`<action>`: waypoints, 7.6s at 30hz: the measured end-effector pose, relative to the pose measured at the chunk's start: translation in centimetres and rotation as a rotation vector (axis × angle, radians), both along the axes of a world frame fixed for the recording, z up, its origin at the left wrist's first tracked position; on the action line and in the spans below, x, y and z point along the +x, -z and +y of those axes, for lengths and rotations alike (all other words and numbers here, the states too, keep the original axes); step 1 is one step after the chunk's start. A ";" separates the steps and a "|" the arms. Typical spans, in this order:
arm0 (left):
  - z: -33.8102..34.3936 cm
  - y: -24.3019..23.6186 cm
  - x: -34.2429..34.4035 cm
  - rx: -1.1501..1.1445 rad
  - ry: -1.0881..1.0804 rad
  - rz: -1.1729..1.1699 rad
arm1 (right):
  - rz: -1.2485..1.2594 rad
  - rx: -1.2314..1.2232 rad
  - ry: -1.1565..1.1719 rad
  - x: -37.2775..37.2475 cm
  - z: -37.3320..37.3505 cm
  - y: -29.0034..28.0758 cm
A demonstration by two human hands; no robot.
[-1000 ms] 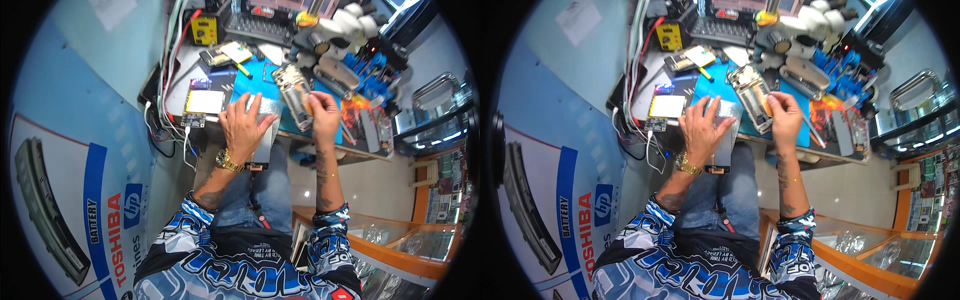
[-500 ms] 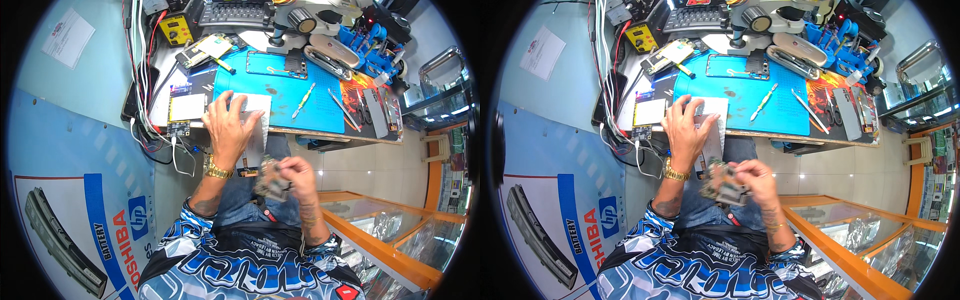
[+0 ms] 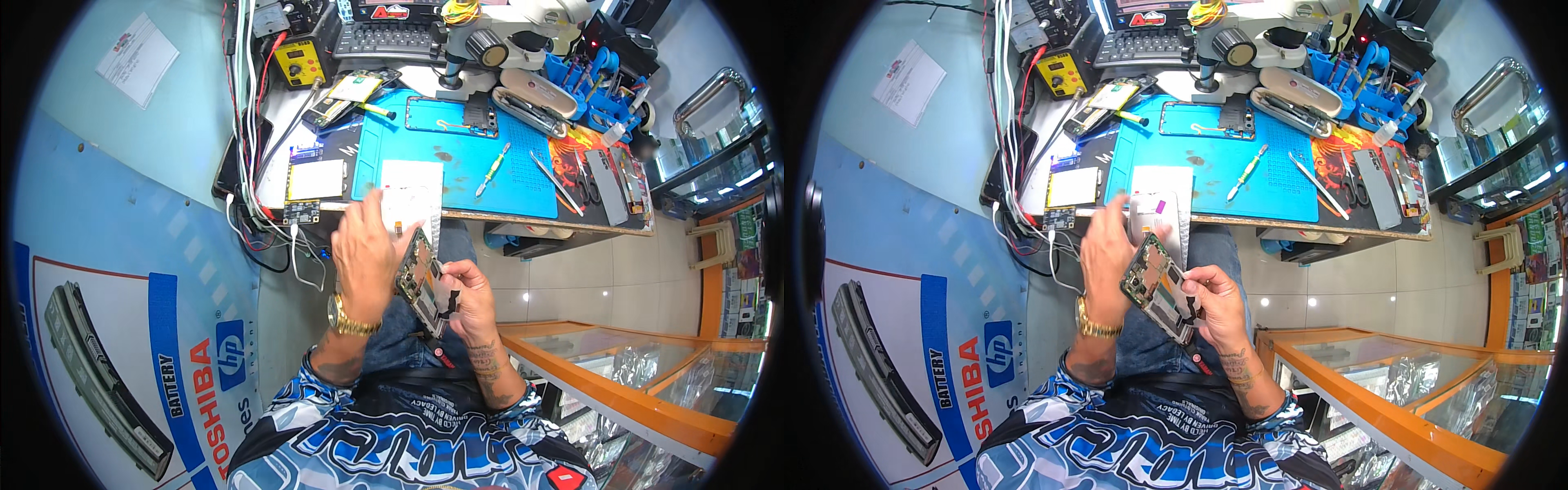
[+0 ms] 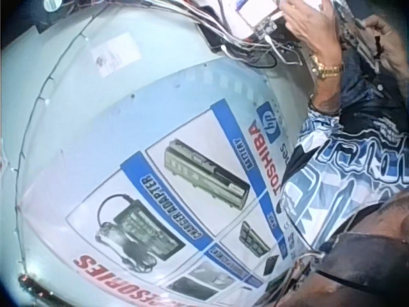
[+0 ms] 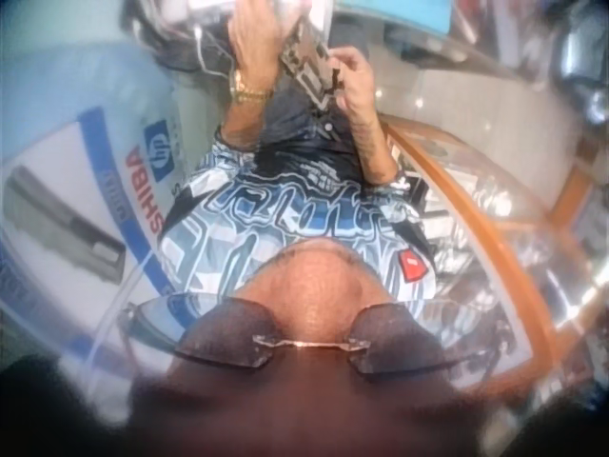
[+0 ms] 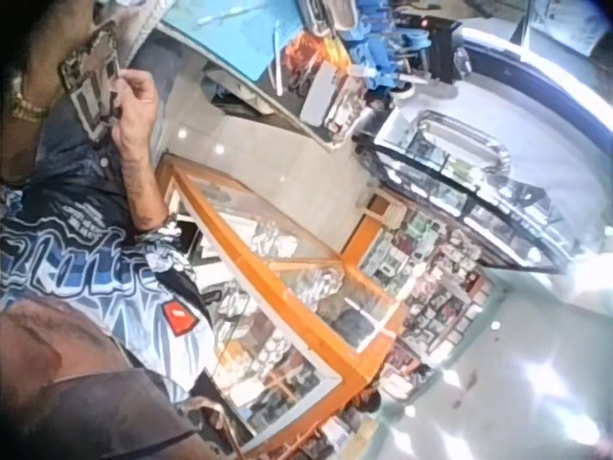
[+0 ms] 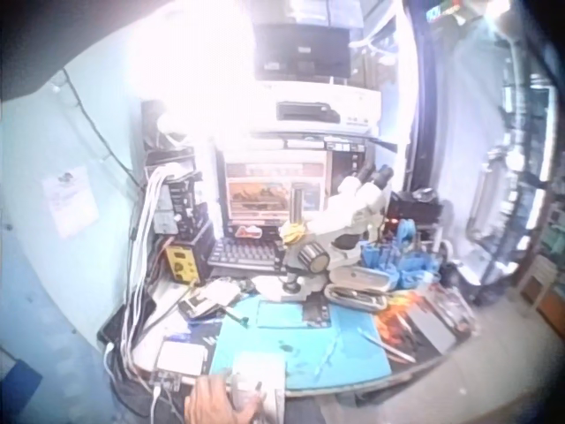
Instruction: The person disassembles a mobile phone by removing the screen, disconnecting internal ribbon cables, and separating the internal components from the frame.
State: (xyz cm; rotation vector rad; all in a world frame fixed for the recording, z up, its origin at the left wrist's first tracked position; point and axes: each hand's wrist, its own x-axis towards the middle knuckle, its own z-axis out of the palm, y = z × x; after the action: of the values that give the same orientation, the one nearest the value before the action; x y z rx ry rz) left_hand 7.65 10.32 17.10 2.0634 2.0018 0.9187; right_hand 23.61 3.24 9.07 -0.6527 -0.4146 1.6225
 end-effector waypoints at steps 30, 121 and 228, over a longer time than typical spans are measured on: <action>0.6 3.5 -3.9 -0.241 0.336 -1.040 | -0.217 0.303 0.205 -2.1 3.5 0.9; -3.7 1.9 4.7 -0.541 0.501 -1.780 | -0.922 0.358 0.471 5.3 1.4 -8.1; 2.3 2.3 -4.9 0.094 0.493 -1.777 | -2.106 0.143 0.015 -4.5 16.9 -9.5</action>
State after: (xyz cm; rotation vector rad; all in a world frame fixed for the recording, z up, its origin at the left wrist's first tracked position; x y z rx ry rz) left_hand 2.77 12.60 14.78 0.7514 0.4535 1.6829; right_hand 19.13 20.12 18.55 -2.0378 -1.9000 0.2470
